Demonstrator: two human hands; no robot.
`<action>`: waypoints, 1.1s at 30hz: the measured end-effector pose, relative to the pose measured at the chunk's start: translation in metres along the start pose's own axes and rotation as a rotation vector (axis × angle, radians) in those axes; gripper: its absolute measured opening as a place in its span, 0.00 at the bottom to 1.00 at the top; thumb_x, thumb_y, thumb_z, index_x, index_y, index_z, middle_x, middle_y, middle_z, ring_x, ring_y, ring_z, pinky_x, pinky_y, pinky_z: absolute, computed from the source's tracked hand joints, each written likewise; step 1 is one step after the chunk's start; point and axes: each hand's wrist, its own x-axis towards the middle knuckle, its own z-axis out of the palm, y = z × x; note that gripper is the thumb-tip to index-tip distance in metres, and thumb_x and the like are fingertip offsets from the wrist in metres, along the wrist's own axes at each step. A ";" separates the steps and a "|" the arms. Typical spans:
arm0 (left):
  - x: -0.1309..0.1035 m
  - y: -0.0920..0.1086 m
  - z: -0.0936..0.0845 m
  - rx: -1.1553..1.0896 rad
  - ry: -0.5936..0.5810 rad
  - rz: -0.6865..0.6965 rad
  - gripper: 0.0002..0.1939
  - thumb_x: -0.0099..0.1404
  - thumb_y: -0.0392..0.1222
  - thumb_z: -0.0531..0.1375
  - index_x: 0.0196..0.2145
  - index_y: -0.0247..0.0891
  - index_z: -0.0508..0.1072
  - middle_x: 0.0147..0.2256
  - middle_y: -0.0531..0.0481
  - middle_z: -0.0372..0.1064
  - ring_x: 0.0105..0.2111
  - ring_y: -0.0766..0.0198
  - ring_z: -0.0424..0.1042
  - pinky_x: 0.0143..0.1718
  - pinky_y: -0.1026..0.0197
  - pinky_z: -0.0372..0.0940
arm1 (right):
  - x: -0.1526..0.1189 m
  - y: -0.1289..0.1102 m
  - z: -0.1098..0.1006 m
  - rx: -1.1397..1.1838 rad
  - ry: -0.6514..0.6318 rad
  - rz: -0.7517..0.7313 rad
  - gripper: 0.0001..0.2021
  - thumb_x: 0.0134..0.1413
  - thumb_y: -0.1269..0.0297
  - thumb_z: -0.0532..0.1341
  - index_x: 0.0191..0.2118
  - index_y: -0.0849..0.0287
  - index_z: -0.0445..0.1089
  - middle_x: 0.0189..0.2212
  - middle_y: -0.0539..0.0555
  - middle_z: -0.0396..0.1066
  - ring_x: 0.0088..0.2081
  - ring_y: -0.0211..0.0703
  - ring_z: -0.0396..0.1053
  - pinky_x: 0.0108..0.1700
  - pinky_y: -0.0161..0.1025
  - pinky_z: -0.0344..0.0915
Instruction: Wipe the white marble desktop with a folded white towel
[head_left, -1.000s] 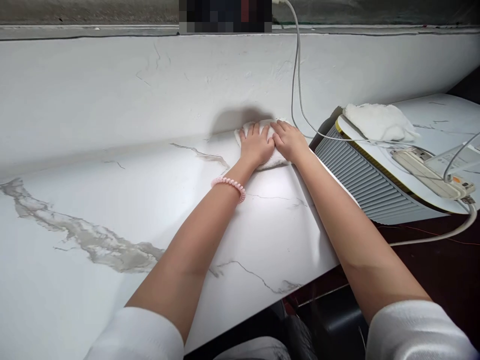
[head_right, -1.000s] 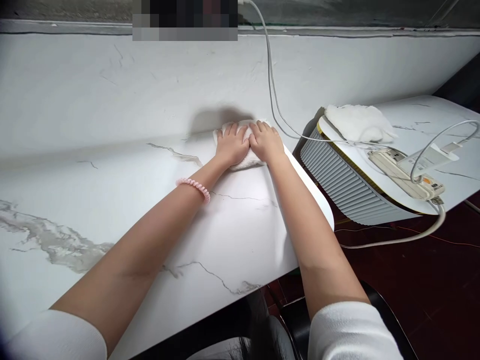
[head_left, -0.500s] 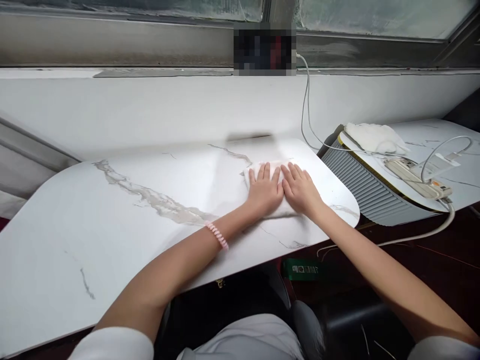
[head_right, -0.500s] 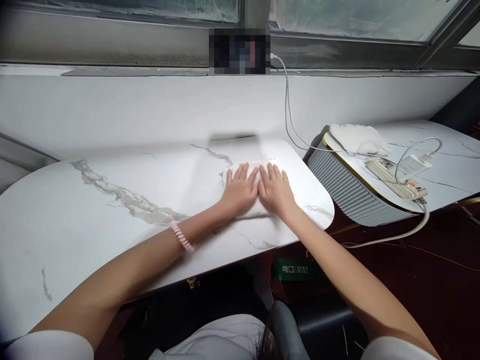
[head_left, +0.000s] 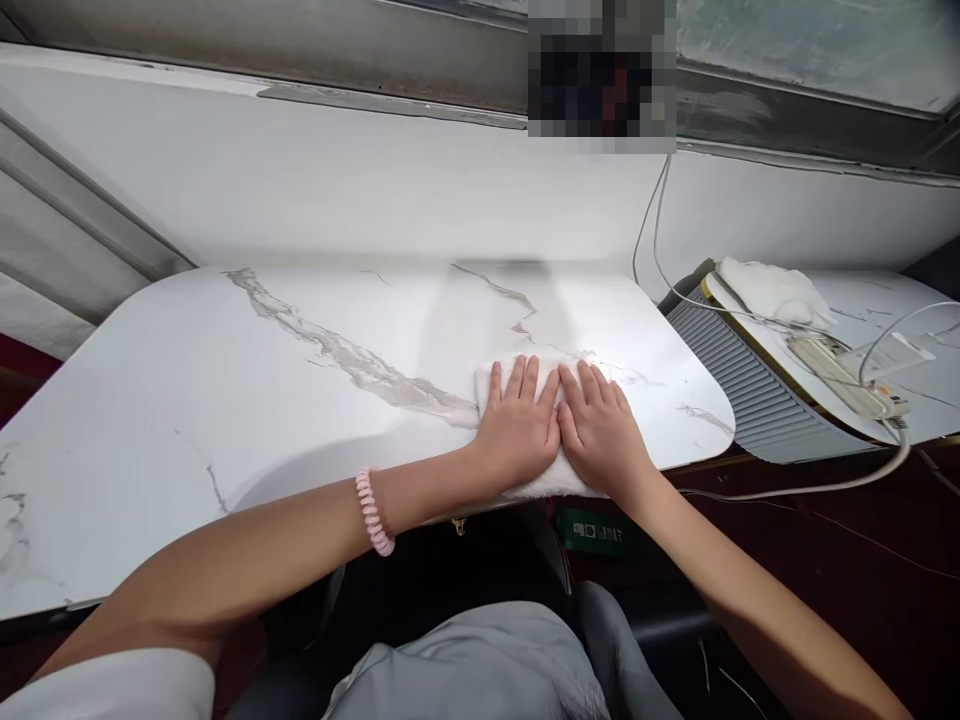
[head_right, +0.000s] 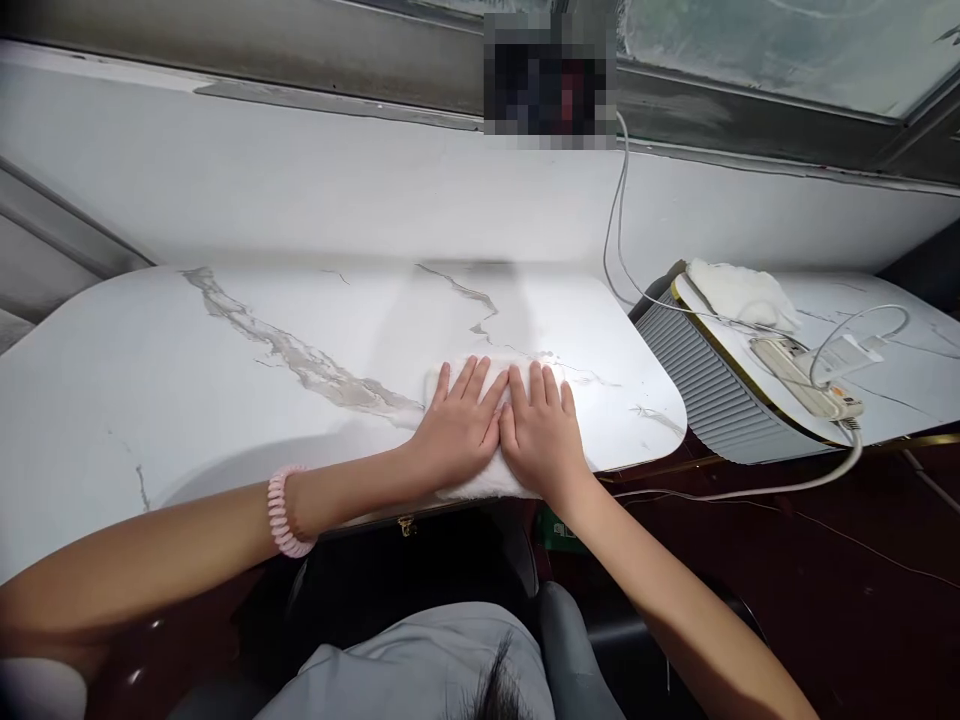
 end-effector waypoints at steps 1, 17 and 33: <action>0.005 -0.003 -0.001 0.002 0.004 0.001 0.30 0.74 0.43 0.44 0.70 0.33 0.52 0.71 0.37 0.42 0.71 0.47 0.38 0.70 0.40 0.35 | 0.007 0.000 0.000 -0.019 0.014 -0.016 0.30 0.65 0.61 0.42 0.68 0.67 0.55 0.67 0.68 0.56 0.68 0.63 0.52 0.65 0.60 0.54; 0.156 -0.101 -0.015 -0.128 0.254 -0.261 0.26 0.71 0.42 0.44 0.64 0.40 0.63 0.67 0.44 0.56 0.68 0.57 0.50 0.70 0.48 0.38 | 0.212 0.007 0.028 0.219 0.100 -0.062 0.25 0.62 0.65 0.46 0.63 0.59 0.63 0.63 0.61 0.63 0.62 0.55 0.61 0.63 0.52 0.57; 0.181 -0.117 -0.017 -0.079 0.271 -0.300 0.26 0.72 0.43 0.44 0.64 0.44 0.62 0.67 0.47 0.56 0.68 0.58 0.50 0.70 0.47 0.40 | 0.244 0.010 0.036 0.194 0.126 -0.077 0.26 0.62 0.66 0.44 0.63 0.57 0.62 0.61 0.60 0.65 0.61 0.54 0.61 0.62 0.52 0.58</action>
